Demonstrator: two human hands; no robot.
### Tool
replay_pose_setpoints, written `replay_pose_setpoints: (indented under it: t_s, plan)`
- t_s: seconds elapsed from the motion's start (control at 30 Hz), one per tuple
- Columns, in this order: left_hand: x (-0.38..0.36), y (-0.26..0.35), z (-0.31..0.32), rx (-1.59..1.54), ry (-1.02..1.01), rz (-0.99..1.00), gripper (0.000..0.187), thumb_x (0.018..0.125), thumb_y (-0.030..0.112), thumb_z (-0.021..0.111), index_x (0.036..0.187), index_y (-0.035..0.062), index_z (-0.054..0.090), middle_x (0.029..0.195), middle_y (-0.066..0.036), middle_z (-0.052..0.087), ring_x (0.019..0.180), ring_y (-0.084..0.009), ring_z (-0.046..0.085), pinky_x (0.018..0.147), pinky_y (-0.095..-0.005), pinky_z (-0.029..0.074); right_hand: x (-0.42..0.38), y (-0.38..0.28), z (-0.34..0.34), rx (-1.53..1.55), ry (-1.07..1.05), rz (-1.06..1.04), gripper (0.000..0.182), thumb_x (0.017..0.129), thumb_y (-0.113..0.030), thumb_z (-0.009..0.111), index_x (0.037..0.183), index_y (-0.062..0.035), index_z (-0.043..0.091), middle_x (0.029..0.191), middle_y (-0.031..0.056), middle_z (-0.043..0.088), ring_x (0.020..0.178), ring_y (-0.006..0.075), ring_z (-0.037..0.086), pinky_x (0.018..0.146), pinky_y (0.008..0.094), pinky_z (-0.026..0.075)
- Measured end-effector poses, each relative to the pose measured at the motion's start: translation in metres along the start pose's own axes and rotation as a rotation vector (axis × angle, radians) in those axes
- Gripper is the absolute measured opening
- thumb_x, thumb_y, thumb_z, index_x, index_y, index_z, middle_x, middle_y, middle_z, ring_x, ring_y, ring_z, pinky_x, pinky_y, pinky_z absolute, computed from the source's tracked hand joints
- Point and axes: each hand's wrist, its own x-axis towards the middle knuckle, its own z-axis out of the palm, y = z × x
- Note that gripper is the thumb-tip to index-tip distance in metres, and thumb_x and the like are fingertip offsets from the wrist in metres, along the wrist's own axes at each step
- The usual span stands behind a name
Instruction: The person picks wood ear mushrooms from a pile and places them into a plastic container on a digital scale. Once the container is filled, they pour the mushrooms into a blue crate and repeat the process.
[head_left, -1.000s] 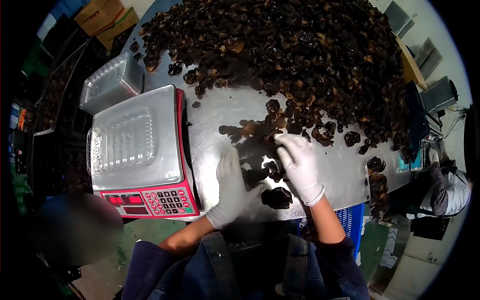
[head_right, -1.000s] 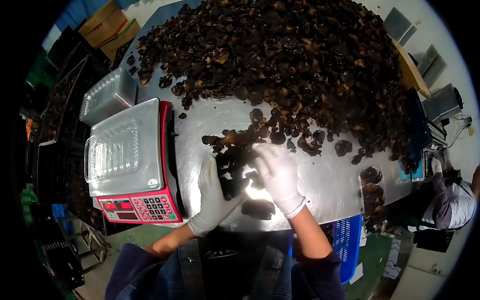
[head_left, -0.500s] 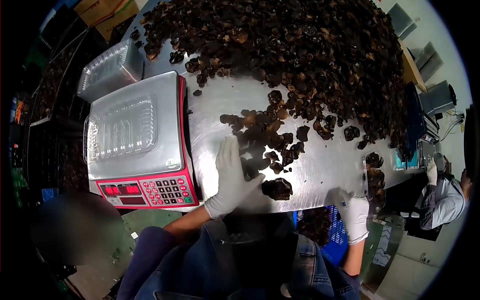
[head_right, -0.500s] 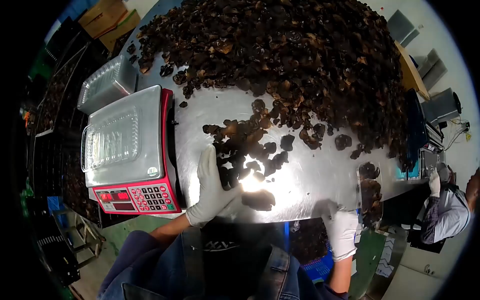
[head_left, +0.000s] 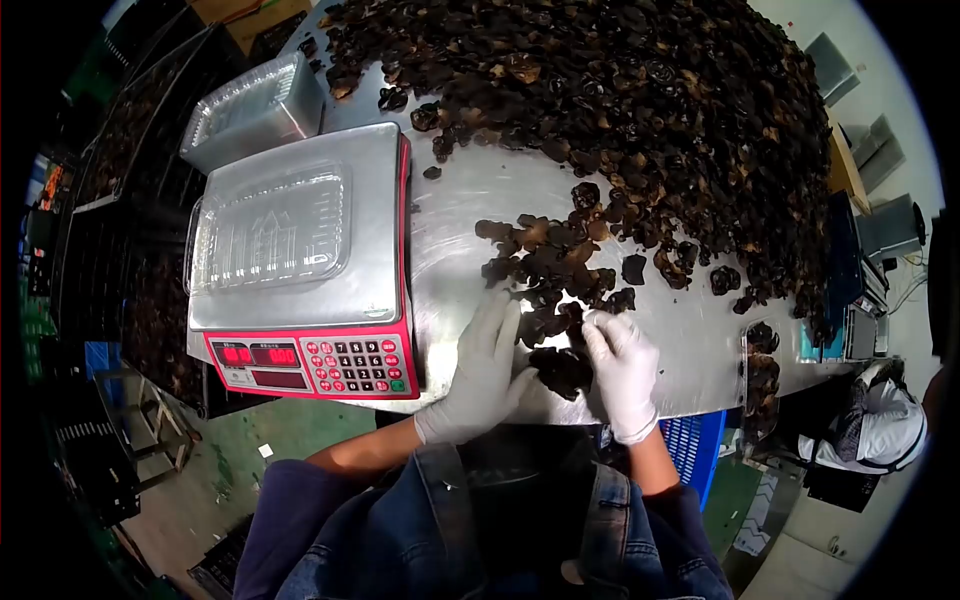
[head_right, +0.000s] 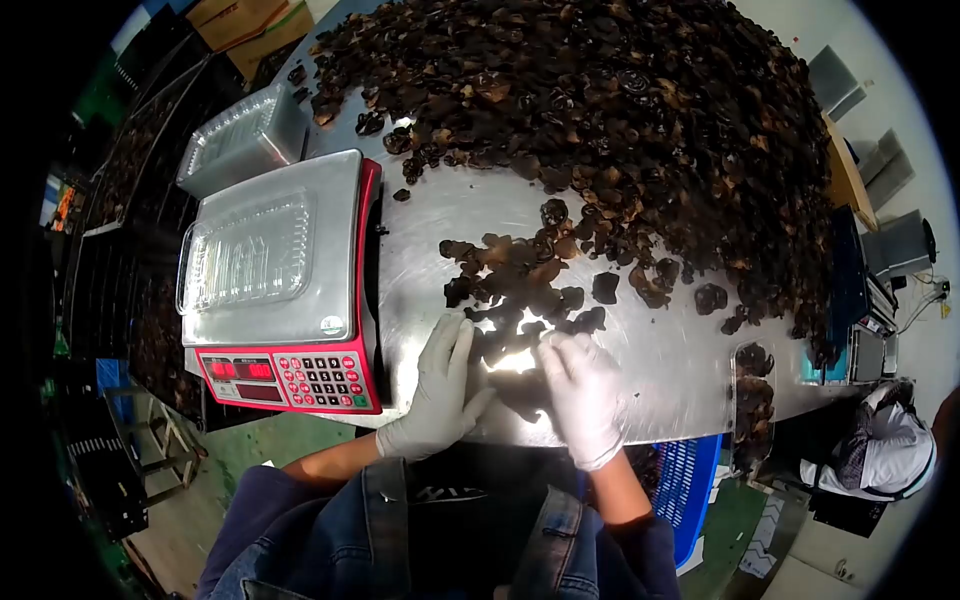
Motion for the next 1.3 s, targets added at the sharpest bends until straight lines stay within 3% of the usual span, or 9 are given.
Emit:
replay_pose_setpoints:
  t_s: [0.1,0.27,0.43,0.57,0.67,0.77,0.93,1.1,1.3]
  plan:
    - [0.002,0.004,0.004,0.077,-0.026,-0.043,0.098,0.071,0.012,0.08,0.15,-0.0065,0.023,0.151,-0.03,0.029,0.14,-0.0494,0.031,0.113,-0.0526,0.031,0.013,0.02,0.015,-0.317,-0.111,-0.122,0.018,0.08,-0.016,0.076,0.096,-0.0112,0.072,0.078,0.0064,0.066,0.068,0.0257,0.065,0.064,0.0359,0.051]
    - [0.001,-0.001,-0.001,0.023,-0.031,-0.042,0.093,0.074,0.009,0.074,0.15,-0.007,0.023,0.15,-0.03,0.028,0.14,-0.0502,0.029,0.114,-0.0538,0.028,0.005,0.0,-0.033,-0.311,-0.026,-0.113,0.01,0.081,-0.015,0.074,0.089,-0.009,0.073,0.086,0.0116,0.071,0.074,0.0265,0.069,0.066,0.0338,0.054]
    - [0.005,-0.005,0.007,0.024,0.021,0.011,0.087,0.073,0.007,0.073,0.148,-0.0021,0.031,0.15,-0.028,0.032,0.139,-0.0486,0.032,0.112,-0.0527,0.031,-0.077,0.043,-0.144,-0.826,-0.549,0.195,0.03,0.073,-0.018,0.077,0.103,-0.0124,0.073,0.075,0.0149,0.068,0.067,0.0314,0.068,0.061,0.0391,0.053]
    - [0.024,0.003,0.018,0.145,0.027,0.076,0.05,0.072,0.005,0.065,0.121,0.0024,0.057,0.136,-0.022,0.047,0.129,-0.0423,0.044,0.106,-0.0512,0.038,-0.07,0.016,-0.085,-0.343,-0.173,-0.015,0.039,0.077,-0.021,0.078,0.113,-0.0107,0.07,0.089,0.0136,0.07,0.078,0.0309,0.067,0.068,0.0394,0.055]
    - [0.022,-0.002,0.012,0.245,0.005,0.141,0.023,0.073,0.007,0.066,0.096,0.0069,0.061,0.127,-0.014,0.055,0.125,-0.0348,0.049,0.101,-0.0455,0.041,-0.057,-0.019,-0.031,-0.088,-0.346,0.072,0.06,0.072,-0.018,0.084,0.126,-0.0111,0.061,0.112,0.0116,0.064,0.092,0.0303,0.068,0.078,0.0368,0.056]
    - [0.006,-0.007,-0.002,0.246,0.005,0.178,0.022,0.072,0.008,0.067,0.093,0.0075,0.061,0.127,-0.013,0.055,0.124,-0.0338,0.05,0.101,-0.0448,0.042,-0.047,-0.007,0.007,-0.024,-0.235,-0.165,0.053,0.07,-0.013,0.084,0.12,-0.01,0.064,0.107,0.0093,0.064,0.088,0.0286,0.067,0.077,0.0354,0.056]
    - [-0.007,-0.008,-0.012,0.099,0.033,0.038,0.033,0.076,0.004,0.073,0.105,0.0081,0.06,0.134,-0.015,0.052,0.125,-0.0353,0.05,0.099,-0.0455,0.041,0.009,-0.02,-0.002,0.143,-0.184,-0.05,0.037,0.074,-0.009,0.082,0.108,-0.0077,0.067,0.092,0.007,0.065,0.066,0.0161,0.058,0.061,0.0287,0.05]
    - [0.001,-0.004,-0.008,0.044,0.092,-0.011,0.045,0.075,0.004,0.071,0.117,0.0067,0.055,0.137,-0.018,0.049,0.125,-0.0372,0.049,0.1,-0.0456,0.04,0.074,0.018,0.031,-0.229,0.066,-0.161,0.032,0.075,-0.024,0.084,0.094,-0.0029,0.068,0.086,0.0105,0.064,0.084,0.0304,0.061,0.075,0.0397,0.048]
    - [0.007,-0.004,-0.011,0.03,0.084,-0.044,0.06,0.074,0.003,0.07,0.13,0.0046,0.05,0.138,-0.02,0.047,0.126,-0.0387,0.047,0.104,-0.0464,0.038,0.076,0.018,0.033,-0.01,-0.014,-0.067,0.016,0.079,-0.009,0.077,0.078,-0.0011,0.064,0.086,0.01,0.061,0.084,0.0267,0.059,0.078,0.035,0.046]
